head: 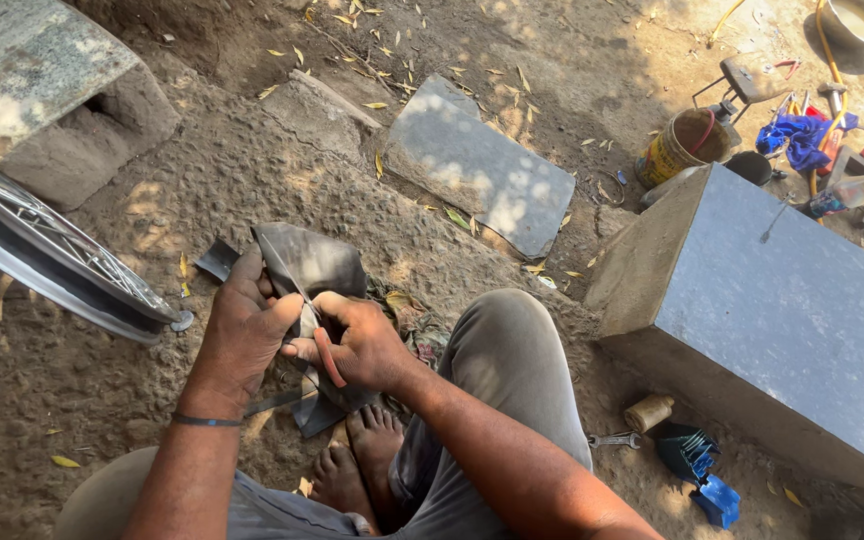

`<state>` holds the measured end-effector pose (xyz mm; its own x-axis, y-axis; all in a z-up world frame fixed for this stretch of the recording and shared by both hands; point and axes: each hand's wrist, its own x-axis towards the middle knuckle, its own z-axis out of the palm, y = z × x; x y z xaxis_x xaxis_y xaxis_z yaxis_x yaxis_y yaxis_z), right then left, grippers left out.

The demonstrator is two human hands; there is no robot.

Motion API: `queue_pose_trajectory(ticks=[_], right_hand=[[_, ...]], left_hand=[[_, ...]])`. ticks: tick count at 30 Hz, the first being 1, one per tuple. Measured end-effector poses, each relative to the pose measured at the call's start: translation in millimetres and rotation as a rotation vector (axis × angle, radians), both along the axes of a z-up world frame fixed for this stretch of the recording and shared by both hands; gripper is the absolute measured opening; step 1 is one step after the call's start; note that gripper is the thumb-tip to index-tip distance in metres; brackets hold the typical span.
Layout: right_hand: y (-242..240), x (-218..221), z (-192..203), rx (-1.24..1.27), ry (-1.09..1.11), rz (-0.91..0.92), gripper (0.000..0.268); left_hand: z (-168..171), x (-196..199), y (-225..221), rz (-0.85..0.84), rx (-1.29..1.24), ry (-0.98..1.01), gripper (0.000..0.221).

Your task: The person cuts several strips and patches from a rubber inner tube using a pair of scissors.

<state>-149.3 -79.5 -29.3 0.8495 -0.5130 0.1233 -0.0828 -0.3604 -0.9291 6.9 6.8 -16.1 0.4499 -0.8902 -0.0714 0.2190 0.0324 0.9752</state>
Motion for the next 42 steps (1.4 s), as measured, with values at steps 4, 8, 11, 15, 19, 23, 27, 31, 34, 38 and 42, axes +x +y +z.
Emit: queue_pose_trajectory(ticks=[4,8,11,15,19,23,27,31,34,38,42], right_hand=[[4.0,-0.7,0.5,0.060,0.039,-0.018,0.047],[4.1,1.0,-0.5,-0.097,0.051,0.005,0.047],[-2.6,0.9,-0.3,-0.010,0.130,0.047,0.047],[-6.5,-3.7,1.0,0.007,-0.030,0.066,0.043],[-4.9,0.4,1.6,-0.198,0.119,0.019,0.044],[-7.1,-0.1,0.9,-0.020,-0.058,0.033,0.044],[-7.2,1.5,-0.7,0.011,0.030,0.044,0.045],[-6.8,-0.5,1.0,0.078,0.024,0.016,0.047],[-10.9,-2.3,4.1,0.030,-0.028,0.028,0.047],[-9.3,-1.6,3.6,-0.017,0.016,0.014,0.043],[-5.9,-1.6,0.7,0.007,0.046,-0.008,0.041]], left_hand=[[-2.0,7.5,-2.8,0.087,0.027,0.123,0.046],[1.1,7.6,-2.5,0.087,-0.011,0.053,0.050],[1.4,2.9,-5.2,0.099,-0.015,0.020,0.057],[3.2,-3.4,-10.2,0.129,-0.022,0.047,0.057],[9.1,-4.2,-9.2,0.100,-0.070,0.053,0.064],[15.5,-6.9,-9.2,0.103,-0.018,0.046,0.064],[17.1,-10.8,-8.4,0.084,-0.022,0.024,0.067],[16.4,-13.1,-9.9,0.085,0.024,0.018,0.066],[14.0,-14.1,-10.9,0.077,0.012,-0.028,0.064],[7.7,-12.1,-8.3,0.051,-0.015,0.034,0.055],[0.8,-4.3,-10.9,0.098,-0.035,0.111,0.043]])
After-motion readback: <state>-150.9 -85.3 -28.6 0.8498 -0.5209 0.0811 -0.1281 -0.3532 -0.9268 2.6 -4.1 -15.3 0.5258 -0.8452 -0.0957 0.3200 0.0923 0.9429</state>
